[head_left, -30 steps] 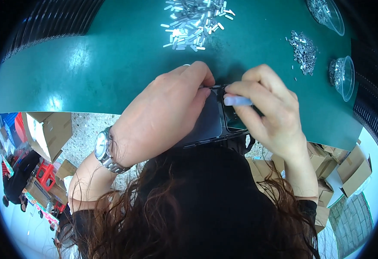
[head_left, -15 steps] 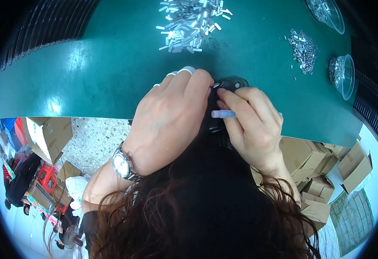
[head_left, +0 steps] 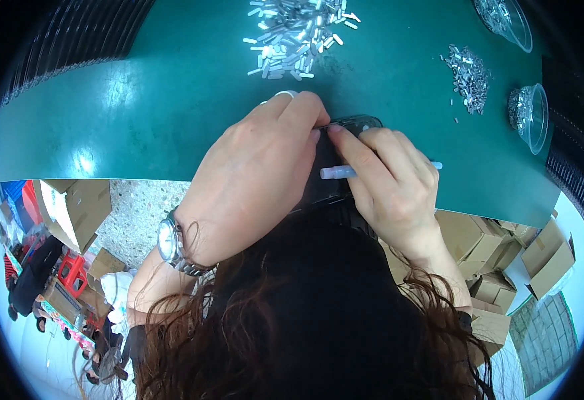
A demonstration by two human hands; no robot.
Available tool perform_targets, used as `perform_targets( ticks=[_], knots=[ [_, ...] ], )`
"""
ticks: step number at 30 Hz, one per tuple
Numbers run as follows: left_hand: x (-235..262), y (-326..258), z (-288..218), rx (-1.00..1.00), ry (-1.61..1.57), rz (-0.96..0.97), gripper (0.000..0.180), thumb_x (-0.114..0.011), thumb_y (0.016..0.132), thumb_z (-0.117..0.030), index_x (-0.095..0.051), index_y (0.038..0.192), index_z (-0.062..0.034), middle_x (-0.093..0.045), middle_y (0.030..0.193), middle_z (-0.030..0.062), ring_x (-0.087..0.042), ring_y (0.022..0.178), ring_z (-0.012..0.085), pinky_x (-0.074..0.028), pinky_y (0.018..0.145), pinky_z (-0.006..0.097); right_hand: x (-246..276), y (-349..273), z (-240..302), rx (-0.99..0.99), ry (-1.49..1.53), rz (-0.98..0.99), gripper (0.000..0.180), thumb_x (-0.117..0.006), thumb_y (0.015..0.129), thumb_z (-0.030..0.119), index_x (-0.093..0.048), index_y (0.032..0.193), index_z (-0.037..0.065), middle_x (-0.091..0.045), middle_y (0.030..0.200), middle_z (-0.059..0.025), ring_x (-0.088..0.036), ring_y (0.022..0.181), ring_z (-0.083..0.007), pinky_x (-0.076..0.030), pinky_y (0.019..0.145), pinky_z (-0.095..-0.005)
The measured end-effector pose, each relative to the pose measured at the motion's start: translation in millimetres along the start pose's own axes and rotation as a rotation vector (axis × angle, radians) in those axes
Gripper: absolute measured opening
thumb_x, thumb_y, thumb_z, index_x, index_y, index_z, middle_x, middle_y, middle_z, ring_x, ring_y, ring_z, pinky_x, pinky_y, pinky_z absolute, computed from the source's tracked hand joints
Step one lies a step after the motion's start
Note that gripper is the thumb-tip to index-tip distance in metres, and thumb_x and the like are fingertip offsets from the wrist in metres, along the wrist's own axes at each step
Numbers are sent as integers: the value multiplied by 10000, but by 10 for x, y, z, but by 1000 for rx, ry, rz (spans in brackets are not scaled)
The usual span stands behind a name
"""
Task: Attach metal components and lens protectors to various phone cases at a manufacturing workstation.
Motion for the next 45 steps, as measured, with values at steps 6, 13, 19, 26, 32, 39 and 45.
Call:
perform_targets(
  ticks=[6,13,19,26,32,39,45],
  knots=[
    [14,39,-11,-8,-32,13,136,-619,955,4,-639,1089,8,-680,990,183,-674,928,397,-539,792,432,80,-8,-2,20,43,48,371,-750,737,23,-750,1106,59,-583,869,-25,-603,716,-199,-523,587,-333],
    [41,64,30,-20,-52,1,121,-622,955,-7,-653,1072,2,-692,954,176,-682,870,375,-538,748,410,88,80,20,-28,41,16,341,-757,760,-30,-752,1096,31,-632,885,-57,-648,751,-231,-539,621,-364],
    [55,54,66,-70,-104,-23,114,-626,954,-23,-660,1059,4,-702,933,186,-687,850,381,-537,749,416,80,64,35,59,-25,-6,369,-735,757,12,-736,1125,45,-605,882,-33,-628,738,-211,-542,611,-349],
    [76,-3,127,-83,-156,-61,115,-615,958,-52,-663,1045,5,-698,927,214,-679,861,416,-530,758,453,85,86,140,64,-53,73,406,-762,746,25,-727,1149,51,-621,926,-44,-638,768,-228,-556,646,-370],
    [40,-9,90,-47,-133,-49,107,-603,959,-52,-646,1032,14,-694,948,222,-665,888,437,-527,789,491,81,97,164,10,-66,69,358,-751,785,15,-703,1139,52,-641,966,-76,-680,833,-267,-578,685,-402],
    [19,5,114,-88,-136,-48,112,-600,958,-56,-643,1026,22,-693,965,222,-663,922,435,-526,815,496,117,172,82,-187,154,164,144,-691,900,50,-686,1043,65,-660,952,-120,-694,832,-350,-561,692,-458],
    [49,20,97,-75,-138,-26,113,-588,955,-53,-642,1027,15,-687,952,228,-657,928,446,-518,815,508,78,324,-68,-300,334,319,102,-653,943,124,-679,999,42,-654,842,-178,-646,778,-424,-491,691,-503]
  ],
)
Point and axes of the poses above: each hand's wrist, its own y-axis towards the middle knuckle, its own x-axis out of the back of the hand, z = x × y, the point moved 6 cm from there along y, towards the middle knuckle
